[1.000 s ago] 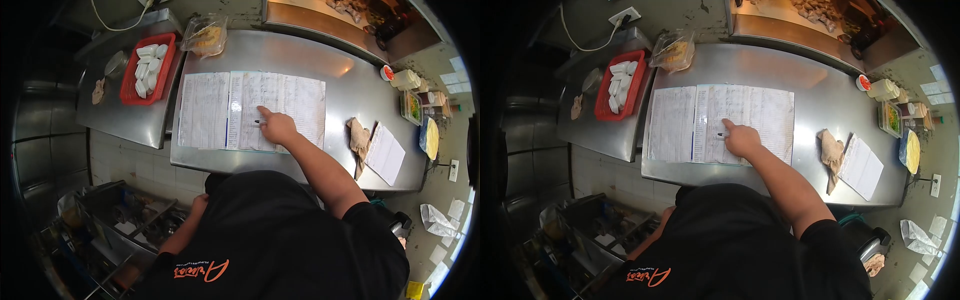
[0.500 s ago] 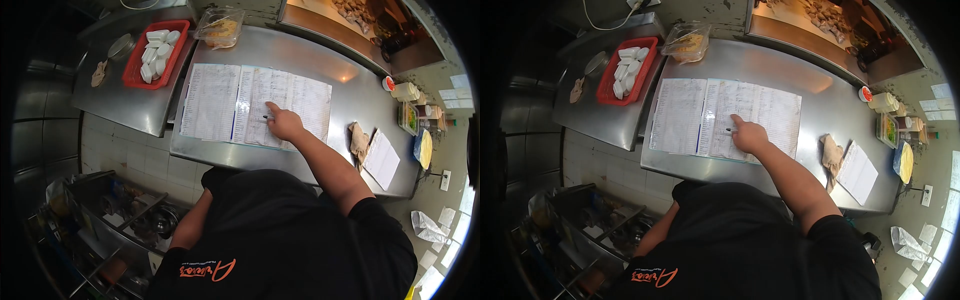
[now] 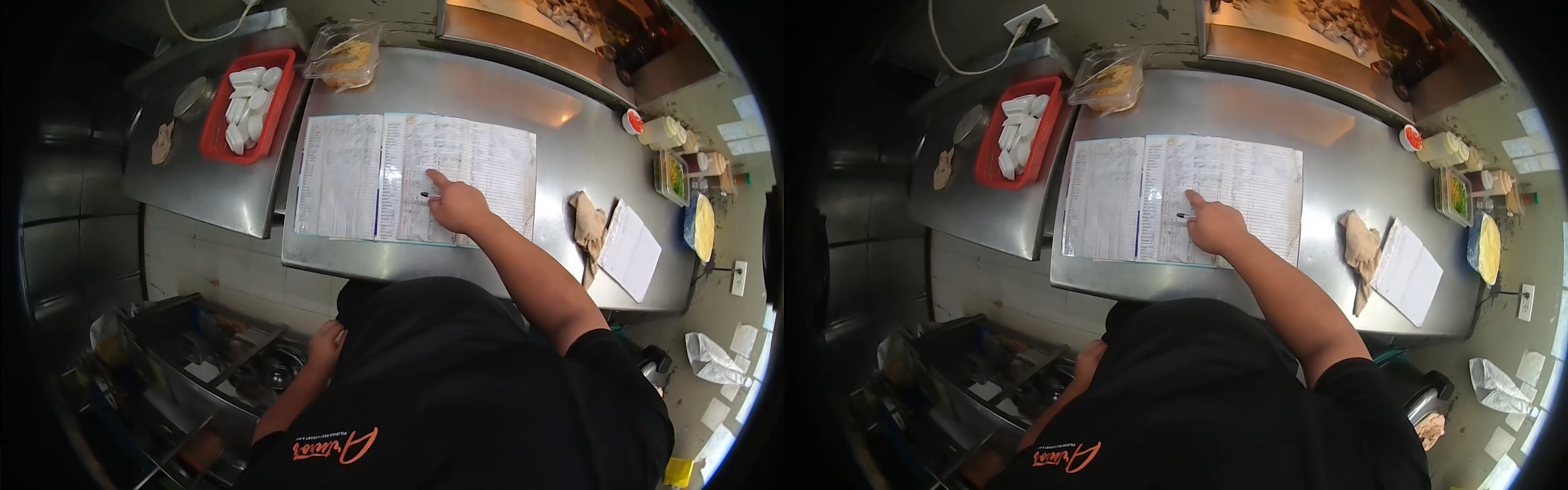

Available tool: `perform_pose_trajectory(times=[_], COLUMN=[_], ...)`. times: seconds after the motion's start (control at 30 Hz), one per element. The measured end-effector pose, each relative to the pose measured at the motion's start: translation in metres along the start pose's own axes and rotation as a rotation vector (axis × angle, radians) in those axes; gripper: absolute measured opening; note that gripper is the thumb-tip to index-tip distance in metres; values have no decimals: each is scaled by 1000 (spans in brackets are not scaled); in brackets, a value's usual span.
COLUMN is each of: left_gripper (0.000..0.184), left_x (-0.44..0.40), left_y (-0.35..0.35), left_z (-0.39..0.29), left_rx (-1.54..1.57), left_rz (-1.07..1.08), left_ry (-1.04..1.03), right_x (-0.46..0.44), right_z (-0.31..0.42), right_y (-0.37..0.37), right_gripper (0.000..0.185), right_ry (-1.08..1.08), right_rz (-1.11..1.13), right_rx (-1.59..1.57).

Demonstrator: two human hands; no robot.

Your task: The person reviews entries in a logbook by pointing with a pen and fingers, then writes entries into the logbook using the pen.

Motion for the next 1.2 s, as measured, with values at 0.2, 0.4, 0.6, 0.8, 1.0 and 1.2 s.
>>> perform_pose_trajectory(times=[0.2, 0.4, 0.6, 0.8, 1.0, 1.2], left_gripper=[15, 49, 71, 72, 73, 75], left_x=[-140, -269, -280, -285, -285, -285], left_y=[71, 36, 18, 17, 18, 19], left_z=[-84, -145, -128, -122, -122, -119], left_rx=[-66, -280, -493, -482, -444, -390], left_rz=[-562, -260, -7, 8, -16, -24], left_ry=[-311, -538, -553, -527, -536, -552], right_x=[-2, 6, 43, 33, -1, -17], right_z=[6, -8, -42, -34, -9, 0], right_y=[-2, -1, 6, 13, -8, -24], right_gripper=[61, 57, 48, 53, 24, 48], right_ry=[-15, 105, -49, -62, 423, 526], right_rz=[79, 83, -149, -185, -408, -410], right_rx=[94, 113, -820, -1029, -700, -274])
Point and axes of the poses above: each hand's wrist, its own x-axis away from the middle knuckle, its own y-axis out of the back of the hand, z = x × y, the point moved 3 cm from there along -x, towards the middle knuckle, and after that the axes turned 14 degrees about -x, right-handed, at the moved point
